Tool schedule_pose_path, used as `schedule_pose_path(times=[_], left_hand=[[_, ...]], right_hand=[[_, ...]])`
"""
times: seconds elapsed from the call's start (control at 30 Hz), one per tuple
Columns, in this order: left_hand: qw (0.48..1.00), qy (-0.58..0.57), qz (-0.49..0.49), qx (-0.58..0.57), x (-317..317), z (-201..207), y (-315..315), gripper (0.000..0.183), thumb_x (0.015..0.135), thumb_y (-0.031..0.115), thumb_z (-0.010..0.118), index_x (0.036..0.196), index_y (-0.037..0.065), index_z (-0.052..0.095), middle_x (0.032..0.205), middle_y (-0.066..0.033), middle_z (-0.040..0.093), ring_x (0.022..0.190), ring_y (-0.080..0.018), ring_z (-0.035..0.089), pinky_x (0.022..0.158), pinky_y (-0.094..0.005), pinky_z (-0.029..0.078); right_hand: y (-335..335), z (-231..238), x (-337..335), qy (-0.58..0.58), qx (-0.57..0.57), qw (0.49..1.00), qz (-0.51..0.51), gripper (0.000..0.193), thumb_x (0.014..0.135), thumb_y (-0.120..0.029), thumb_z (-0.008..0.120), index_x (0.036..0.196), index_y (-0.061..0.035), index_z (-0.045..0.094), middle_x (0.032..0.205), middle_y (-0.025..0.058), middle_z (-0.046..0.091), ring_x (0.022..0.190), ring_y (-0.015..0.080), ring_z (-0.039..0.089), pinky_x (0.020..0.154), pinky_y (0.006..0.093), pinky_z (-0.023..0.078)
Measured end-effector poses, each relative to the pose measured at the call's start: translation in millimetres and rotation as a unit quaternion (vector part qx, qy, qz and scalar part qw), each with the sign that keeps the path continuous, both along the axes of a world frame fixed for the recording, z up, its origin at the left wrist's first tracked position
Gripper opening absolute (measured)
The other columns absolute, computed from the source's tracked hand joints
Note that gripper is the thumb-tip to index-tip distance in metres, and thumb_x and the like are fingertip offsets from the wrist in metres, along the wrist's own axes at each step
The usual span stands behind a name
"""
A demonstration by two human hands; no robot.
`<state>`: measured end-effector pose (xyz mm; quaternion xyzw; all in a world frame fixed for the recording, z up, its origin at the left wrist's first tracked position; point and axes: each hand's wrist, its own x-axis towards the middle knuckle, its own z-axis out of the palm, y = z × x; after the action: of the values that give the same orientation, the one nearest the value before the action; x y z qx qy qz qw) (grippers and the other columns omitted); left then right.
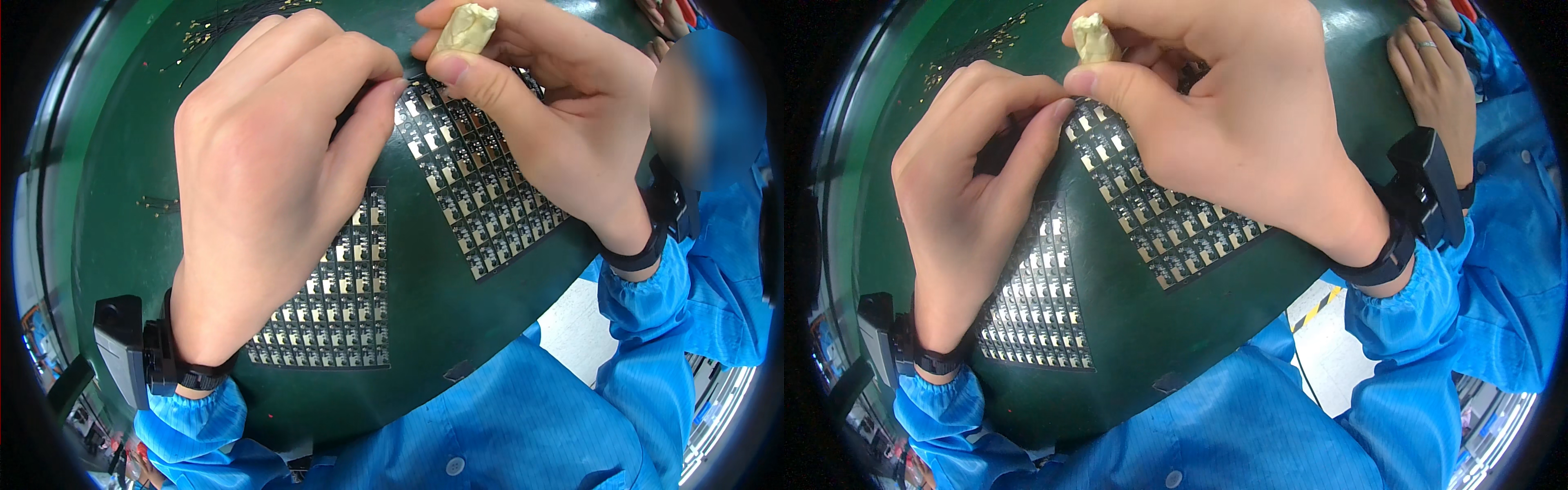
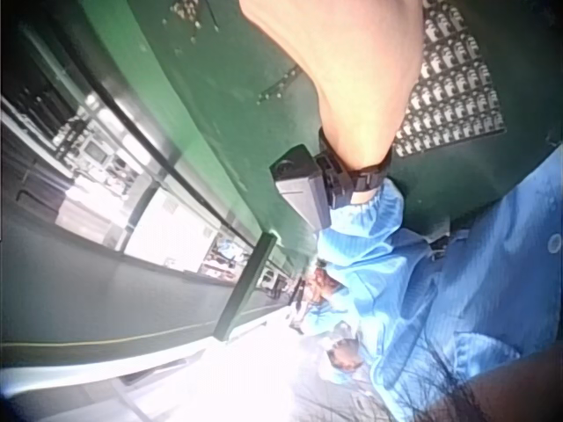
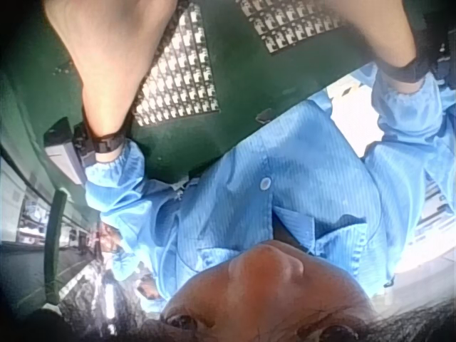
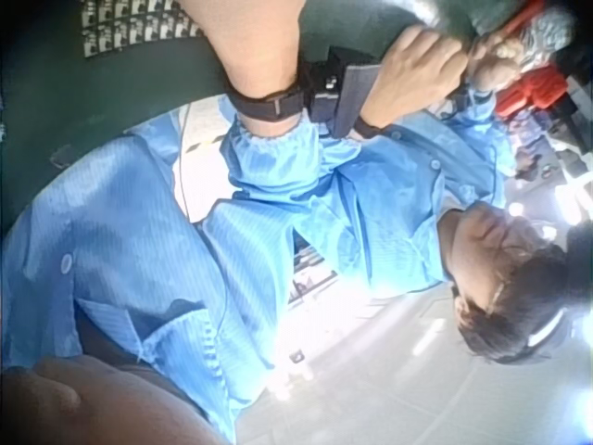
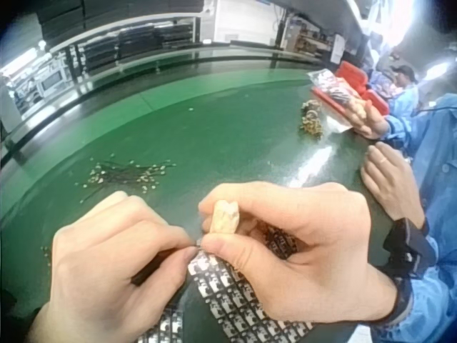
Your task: Assembling tiny electronic components onto a grid or circuit board using a adhesive putty tool.
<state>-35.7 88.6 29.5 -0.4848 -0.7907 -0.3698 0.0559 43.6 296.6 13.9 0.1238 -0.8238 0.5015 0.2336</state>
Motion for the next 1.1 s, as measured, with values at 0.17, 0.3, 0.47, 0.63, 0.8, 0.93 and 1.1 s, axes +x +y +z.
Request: schedule_pose_path(times=[0.17, 0.3, 0.47, 0.63, 0.8, 0.93, 1.1], left_hand=[[0.990, -0.003, 0.016, 0.141, 9, -12, 7, 0.011, 0.091, -0.004, 0.079, 0.100, -0.003, 0.075, 0.090, -0.0093, 0.069, 0.078, -0.0189, 0.064, 0.071, -0.0284, 0.051], [1.000, 0.027, 0.003, 0.014, -8, -10, -4, 0.011, 0.090, -0.002, 0.079, 0.099, -0.002, 0.074, 0.088, -0.0101, 0.068, 0.078, -0.0217, 0.065, 0.070, -0.0302, 0.051], [0.999, 0.034, 0.006, 0.029, -10, -11, -5, 0.010, 0.087, -0.001, 0.080, 0.094, 0.000, 0.073, 0.084, -0.0121, 0.064, 0.078, -0.0303, 0.063, 0.067, -0.0384, 0.050], [0.998, 0.057, -0.005, 0.003, -9, -5, -9, 0.008, 0.089, 0.002, 0.077, 0.095, 0.003, 0.072, 0.090, -0.0104, 0.063, 0.085, -0.0326, 0.060, 0.076, -0.0423, 0.047], [0.996, 0.050, -0.015, -0.072, -10, 3, -32, 0.013, 0.087, 0.004, 0.078, 0.100, 0.003, 0.074, 0.095, -0.0103, 0.065, 0.094, -0.0316, 0.061, 0.082, -0.0435, 0.049], [0.997, 0.034, 0.031, -0.068, -31, 24, -54, 0.020, 0.087, 0.004, 0.078, 0.107, 0.000, 0.076, 0.106, -0.0141, 0.068, 0.104, -0.0345, 0.064, 0.095, -0.0428, 0.051], [0.995, 0.067, 0.064, 0.041, -28, 23, -18, 0.014, 0.088, 0.004, 0.077, 0.101, 0.001, 0.077, 0.101, -0.0154, 0.072, 0.095, -0.0366, 0.069, 0.084, -0.0432, 0.056]], right_hand=[[1, 9, 3, -0.024, 0.133, 0.991, -0.023, 0.023, 0.094, 0.000, 0.081, 0.116, -0.0012, 0.080, 0.094, 0.0092, 0.083, 0.071, 0.0196, 0.077, 0.069, 0.0218, 0.058], [-7, 2, 1, 0.036, 0.191, 0.980, -0.051, 0.019, 0.092, 0.001, 0.082, 0.110, 0.0034, 0.078, 0.084, 0.0073, 0.078, 0.074, 0.0079, 0.071, 0.068, 0.0221, 0.055], [-15, 5, 1, -0.099, -0.072, 0.990, -0.071, 0.025, 0.100, 0.003, 0.075, 0.124, 0.0079, 0.073, 0.100, 0.0108, 0.079, 0.086, 0.0120, 0.074, 0.078, 0.0244, 0.059], [-9, 4, 2, -0.146, -0.183, 0.971, -0.051, 0.025, 0.103, 0.002, 0.072, 0.128, 0.0068, 0.069, 0.106, 0.0104, 0.079, 0.093, 0.0118, 0.074, 0.080, 0.0260, 0.061], [18, 0, 19, -0.141, -0.128, 0.977, -0.097, 0.026, 0.101, 0.000, 0.073, 0.126, 0.0045, 0.071, 0.105, 0.0109, 0.080, 0.093, 0.0145, 0.076, 0.083, 0.0290, 0.061], [16, 17, 71, -0.057, 0.020, 0.986, -0.153, 0.026, 0.096, 0.003, 0.074, 0.122, 0.0025, 0.074, 0.100, 0.0104, 0.082, 0.089, 0.0152, 0.078, 0.082, 0.0289, 0.060], [27, -28, 128, -0.149, -0.061, 0.984, -0.070, 0.025, 0.101, 0.002, 0.071, 0.126, 0.0055, 0.072, 0.102, 0.0129, 0.081, 0.092, 0.0156, 0.077, 0.084, 0.0293, 0.061]])
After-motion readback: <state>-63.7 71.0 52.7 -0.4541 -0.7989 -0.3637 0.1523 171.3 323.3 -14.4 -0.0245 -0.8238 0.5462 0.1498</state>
